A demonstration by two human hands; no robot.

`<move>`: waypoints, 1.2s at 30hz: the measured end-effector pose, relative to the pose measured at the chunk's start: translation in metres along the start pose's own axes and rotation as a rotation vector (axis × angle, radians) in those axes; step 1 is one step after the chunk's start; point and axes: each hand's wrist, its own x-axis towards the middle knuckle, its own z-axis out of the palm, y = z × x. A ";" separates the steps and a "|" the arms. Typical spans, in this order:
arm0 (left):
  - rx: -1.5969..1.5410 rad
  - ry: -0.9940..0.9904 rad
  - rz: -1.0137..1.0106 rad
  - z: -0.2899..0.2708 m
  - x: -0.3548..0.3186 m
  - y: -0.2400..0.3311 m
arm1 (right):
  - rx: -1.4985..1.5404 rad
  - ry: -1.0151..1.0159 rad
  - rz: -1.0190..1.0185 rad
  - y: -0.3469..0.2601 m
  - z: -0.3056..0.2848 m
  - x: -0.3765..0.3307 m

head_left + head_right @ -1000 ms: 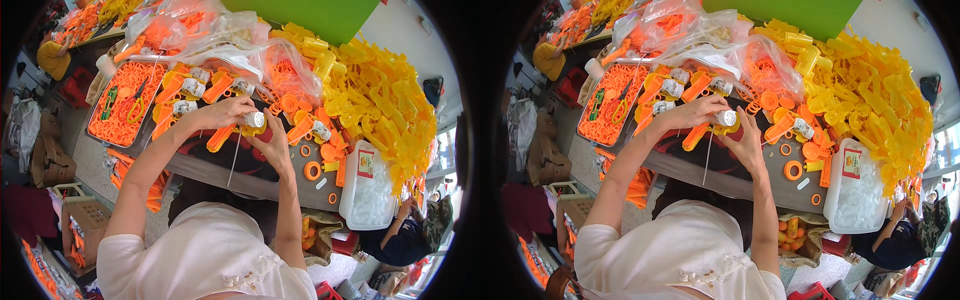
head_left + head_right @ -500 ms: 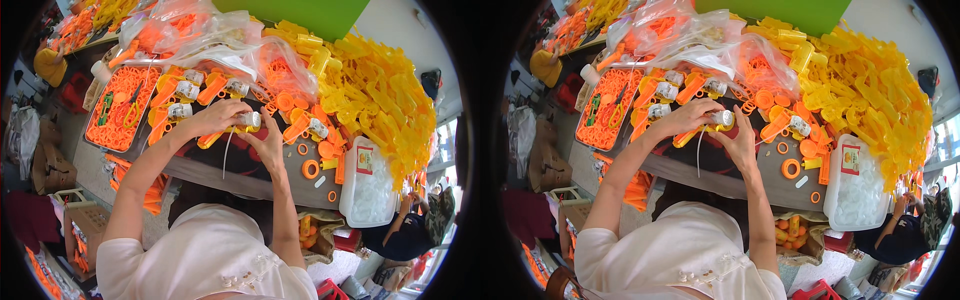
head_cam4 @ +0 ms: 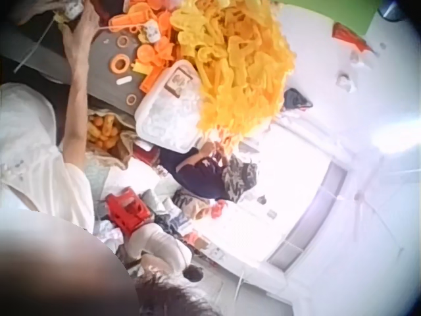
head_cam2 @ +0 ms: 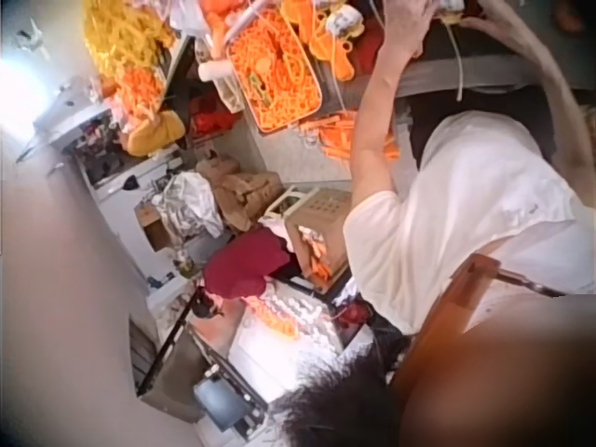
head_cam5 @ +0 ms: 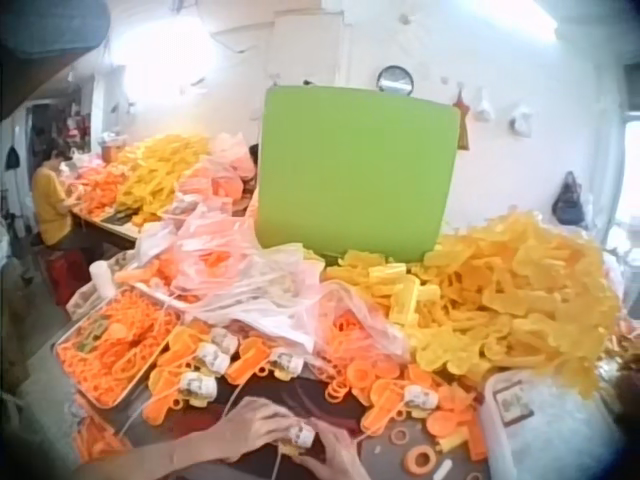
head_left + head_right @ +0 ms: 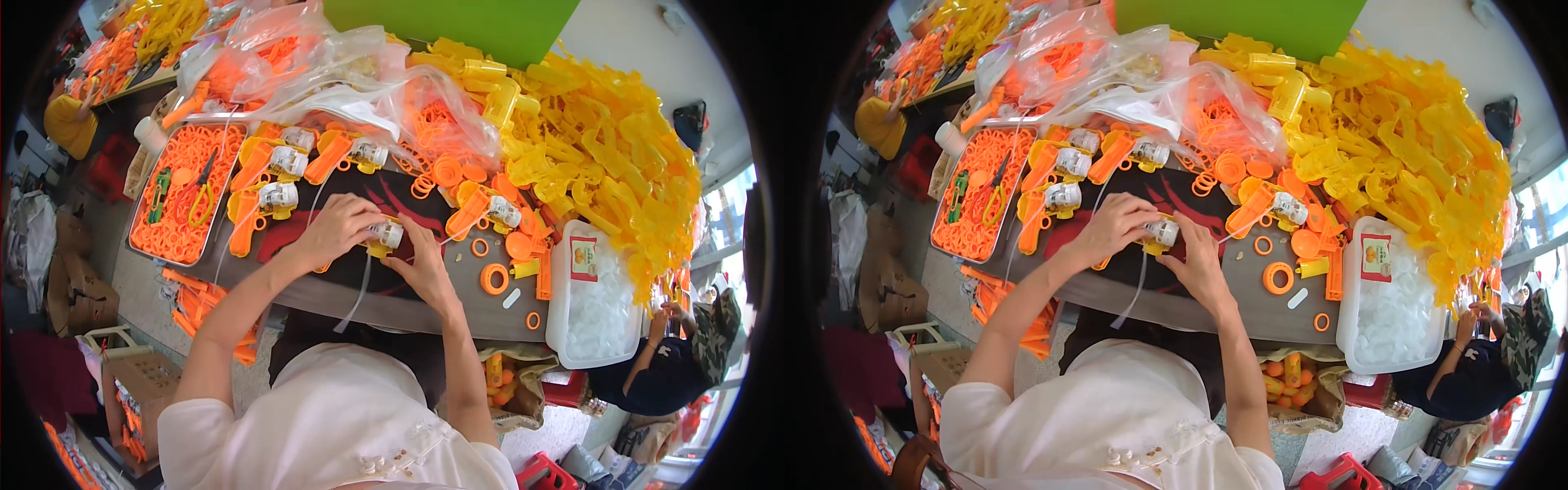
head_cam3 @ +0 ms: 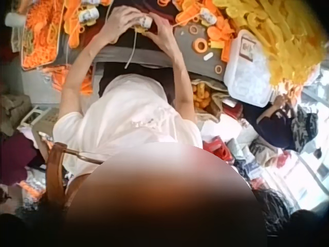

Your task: Assembling and checking small toy guns at a workbench.

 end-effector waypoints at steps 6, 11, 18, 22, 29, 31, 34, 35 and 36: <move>0.034 0.140 -0.113 0.015 -0.008 0.018 | -0.083 0.133 0.119 0.016 -0.030 0.024; 0.040 0.133 -0.143 0.015 -0.013 0.024 | -0.480 0.316 0.055 0.046 -0.029 0.063; 0.058 0.164 -0.135 0.017 -0.016 0.023 | -0.760 0.319 -0.236 0.079 -0.018 0.117; 0.044 0.158 -0.148 0.017 -0.015 0.025 | -0.869 0.228 -0.147 0.084 -0.011 0.139; 0.055 0.165 -0.135 0.015 -0.015 0.025 | -0.912 0.219 -0.018 0.085 -0.017 0.130; 0.047 0.152 -0.143 0.013 -0.015 0.025 | -0.837 0.215 -0.140 0.096 -0.022 0.121; 0.066 0.149 -0.153 0.017 -0.018 0.021 | -0.695 0.168 -0.269 0.093 -0.027 0.119; 0.066 0.151 -0.158 0.017 -0.018 0.021 | -0.694 0.163 -0.273 0.090 -0.028 0.117; 0.049 0.162 -0.150 0.017 -0.018 0.022 | -0.621 0.153 -0.267 0.088 -0.031 0.116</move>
